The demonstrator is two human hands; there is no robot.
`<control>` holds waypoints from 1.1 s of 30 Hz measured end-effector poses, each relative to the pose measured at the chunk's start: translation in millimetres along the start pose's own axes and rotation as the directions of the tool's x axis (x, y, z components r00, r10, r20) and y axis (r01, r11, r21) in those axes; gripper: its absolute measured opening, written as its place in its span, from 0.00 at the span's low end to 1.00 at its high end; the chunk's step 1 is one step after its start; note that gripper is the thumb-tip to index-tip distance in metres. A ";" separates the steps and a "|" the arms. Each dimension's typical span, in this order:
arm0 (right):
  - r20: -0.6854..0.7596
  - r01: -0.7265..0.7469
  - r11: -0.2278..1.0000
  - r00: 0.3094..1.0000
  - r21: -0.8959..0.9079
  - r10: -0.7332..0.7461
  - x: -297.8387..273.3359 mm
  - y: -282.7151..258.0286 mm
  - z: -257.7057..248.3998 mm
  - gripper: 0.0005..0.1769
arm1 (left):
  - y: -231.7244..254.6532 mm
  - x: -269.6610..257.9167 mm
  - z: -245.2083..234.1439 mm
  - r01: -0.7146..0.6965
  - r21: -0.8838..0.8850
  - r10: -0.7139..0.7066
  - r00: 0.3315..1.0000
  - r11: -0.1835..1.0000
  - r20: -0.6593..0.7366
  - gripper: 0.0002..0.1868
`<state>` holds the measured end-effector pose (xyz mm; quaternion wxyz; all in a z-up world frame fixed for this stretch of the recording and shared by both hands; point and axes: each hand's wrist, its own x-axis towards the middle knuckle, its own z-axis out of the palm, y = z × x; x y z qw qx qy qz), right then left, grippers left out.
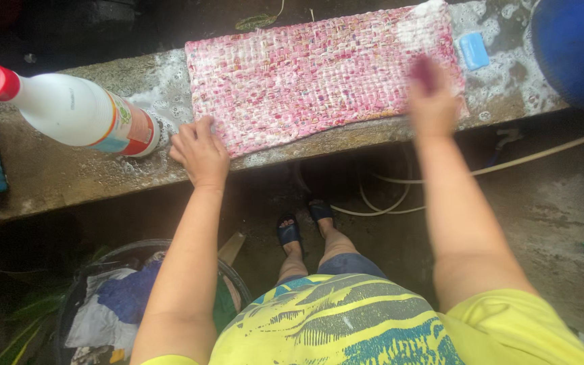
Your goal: The person washes a woven mat by scrubbing it with a brush and soap, pouring water from a bucket using a pitcher, and wringing the mat out.
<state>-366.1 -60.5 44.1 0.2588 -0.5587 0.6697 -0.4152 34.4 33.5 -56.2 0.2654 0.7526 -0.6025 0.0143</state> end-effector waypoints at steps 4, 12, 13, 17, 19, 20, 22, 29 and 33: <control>-0.166 0.024 0.953 0.983 -0.301 -0.077 15.3 11.7 26.5 0.24 | 7.1 -0.3 3.3 0.055 0.044 -0.054 0.998 0.998 -0.009 0.13; 0.529 0.005 1.000 0.849 -0.016 0.004 -74.7 -71.4 173.5 0.36 | -5.0 -2.4 3.9 0.017 0.003 -0.017 1.000 1.000 0.019 0.13; 0.457 -0.039 0.995 0.886 -0.095 0.079 -50.0 -52.7 135.8 0.33 | -6.8 -0.9 3.0 0.024 -0.007 -0.024 0.999 1.000 0.023 0.13; -0.104 -0.011 0.963 0.994 -0.268 -0.018 22.9 -0.5 -18.9 0.25 | -0.7 -1.9 3.6 0.040 0.038 -0.040 0.999 0.998 0.013 0.14; -0.177 -0.158 0.920 0.979 -0.358 0.100 38.1 1.8 -1.0 0.22 | 4.3 3.8 5.0 0.113 0.067 -0.118 0.990 0.991 0.075 0.14; -0.183 -0.190 0.897 0.975 -0.398 0.125 38.5 -0.5 22.0 0.22 | 2.9 6.4 2.7 0.117 0.072 -0.122 0.990 0.990 0.069 0.14; 0.000 -0.085 0.913 0.996 -0.398 0.093 9.5 -12.6 99.2 0.22 | 3.7 6.1 3.8 0.065 0.032 -0.066 0.997 0.997 0.040 0.18; 0.398 0.134 0.979 0.915 -0.153 -0.063 -3.7 -35.2 203.8 0.20 | -4.8 -0.3 2.5 0.025 0.067 -0.027 0.999 0.997 0.019 0.23; -0.035 0.285 0.957 0.957 -0.048 -0.287 113.2 21.7 65.6 0.19 | -0.1 1.8 7.3 0.059 0.121 -0.063 0.998 0.991 0.030 0.23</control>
